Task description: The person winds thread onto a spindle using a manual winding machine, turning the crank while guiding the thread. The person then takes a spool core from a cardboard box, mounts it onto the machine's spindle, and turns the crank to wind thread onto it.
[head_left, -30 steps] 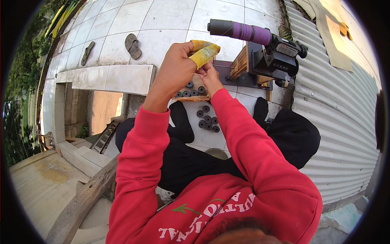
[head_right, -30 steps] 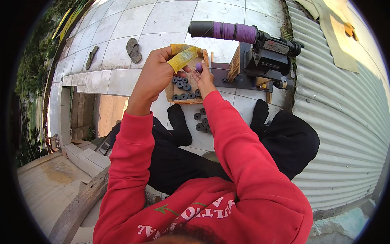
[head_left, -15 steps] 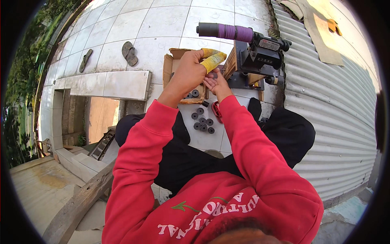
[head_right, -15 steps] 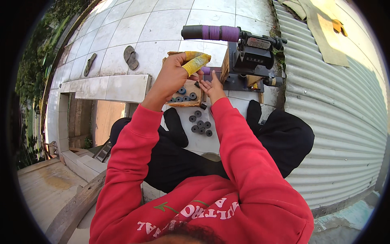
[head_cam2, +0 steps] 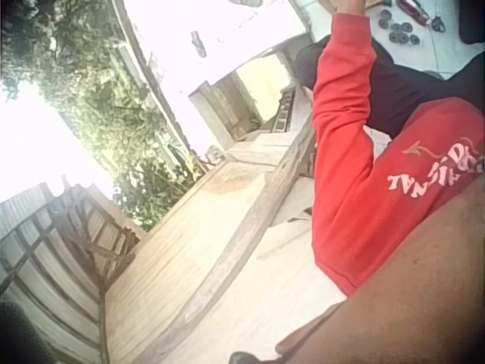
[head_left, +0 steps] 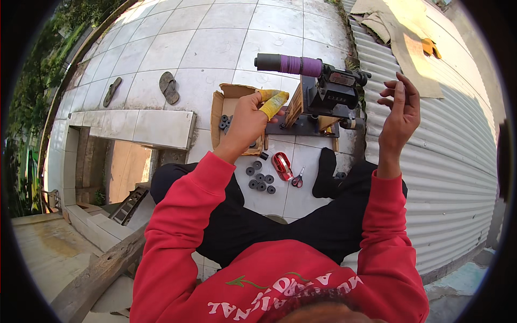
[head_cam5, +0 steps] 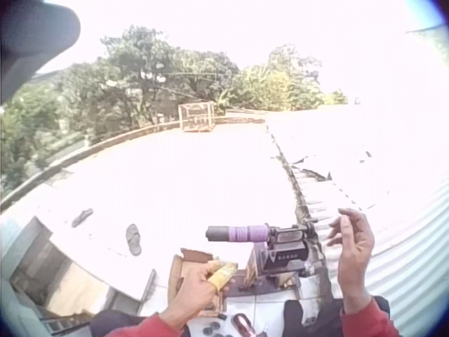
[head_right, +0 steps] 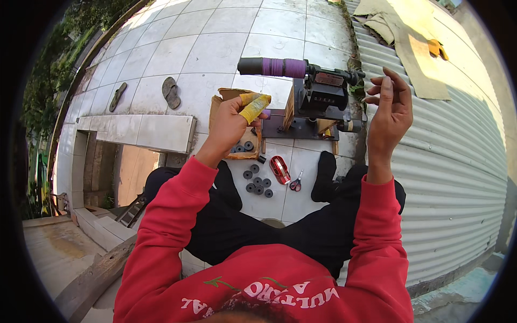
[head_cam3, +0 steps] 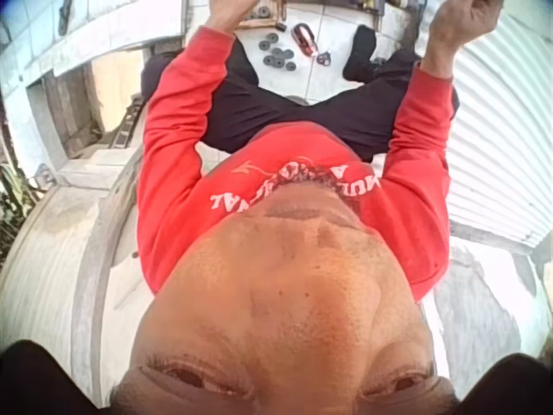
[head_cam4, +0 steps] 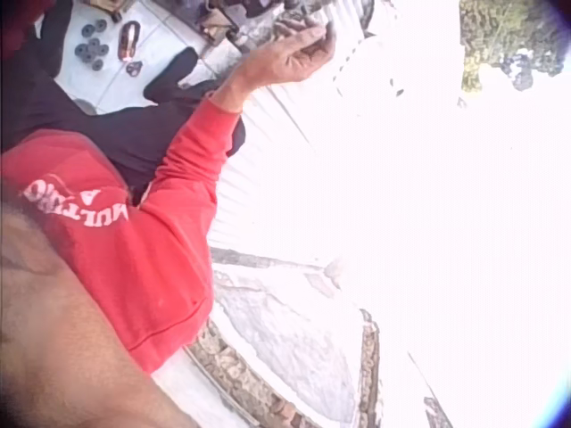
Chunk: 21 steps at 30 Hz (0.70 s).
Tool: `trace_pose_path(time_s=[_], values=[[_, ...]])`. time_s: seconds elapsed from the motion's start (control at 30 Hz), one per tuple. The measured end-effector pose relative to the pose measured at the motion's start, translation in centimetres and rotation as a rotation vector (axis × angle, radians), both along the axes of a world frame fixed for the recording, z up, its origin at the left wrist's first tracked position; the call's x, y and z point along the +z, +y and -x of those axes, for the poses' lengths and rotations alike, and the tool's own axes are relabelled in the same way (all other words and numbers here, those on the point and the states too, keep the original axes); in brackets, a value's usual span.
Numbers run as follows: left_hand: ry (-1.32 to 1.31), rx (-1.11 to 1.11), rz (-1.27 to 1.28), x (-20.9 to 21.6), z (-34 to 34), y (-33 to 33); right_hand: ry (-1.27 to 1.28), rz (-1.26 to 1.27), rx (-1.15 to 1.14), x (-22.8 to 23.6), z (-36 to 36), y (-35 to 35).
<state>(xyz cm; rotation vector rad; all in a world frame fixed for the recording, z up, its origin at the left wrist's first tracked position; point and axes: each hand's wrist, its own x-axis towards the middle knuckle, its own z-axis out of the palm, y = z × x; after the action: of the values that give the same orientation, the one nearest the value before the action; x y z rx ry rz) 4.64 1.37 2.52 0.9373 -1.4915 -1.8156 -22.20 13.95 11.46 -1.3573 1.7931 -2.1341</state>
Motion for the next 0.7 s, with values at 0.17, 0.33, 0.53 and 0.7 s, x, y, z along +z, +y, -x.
trace_pose_path(time_s=[0.17,0.33,0.53,0.7], values=[[0.026,-0.049,0.025,0.4,1.2,1.0,0.604,-0.671,0.169,-1.2,14.6,-2.7],[0.030,-0.039,0.014,-1.4,0.6,1.1,0.731,-0.703,0.257,-4.2,13.3,-2.8],[0.000,-0.070,0.009,-1.8,1.2,1.3,0.942,-0.662,0.038,-5.8,14.1,-5.8],[0.008,-0.035,0.110,-1.8,1.9,0.5,0.894,-0.736,0.095,-8.3,15.1,-7.2]])
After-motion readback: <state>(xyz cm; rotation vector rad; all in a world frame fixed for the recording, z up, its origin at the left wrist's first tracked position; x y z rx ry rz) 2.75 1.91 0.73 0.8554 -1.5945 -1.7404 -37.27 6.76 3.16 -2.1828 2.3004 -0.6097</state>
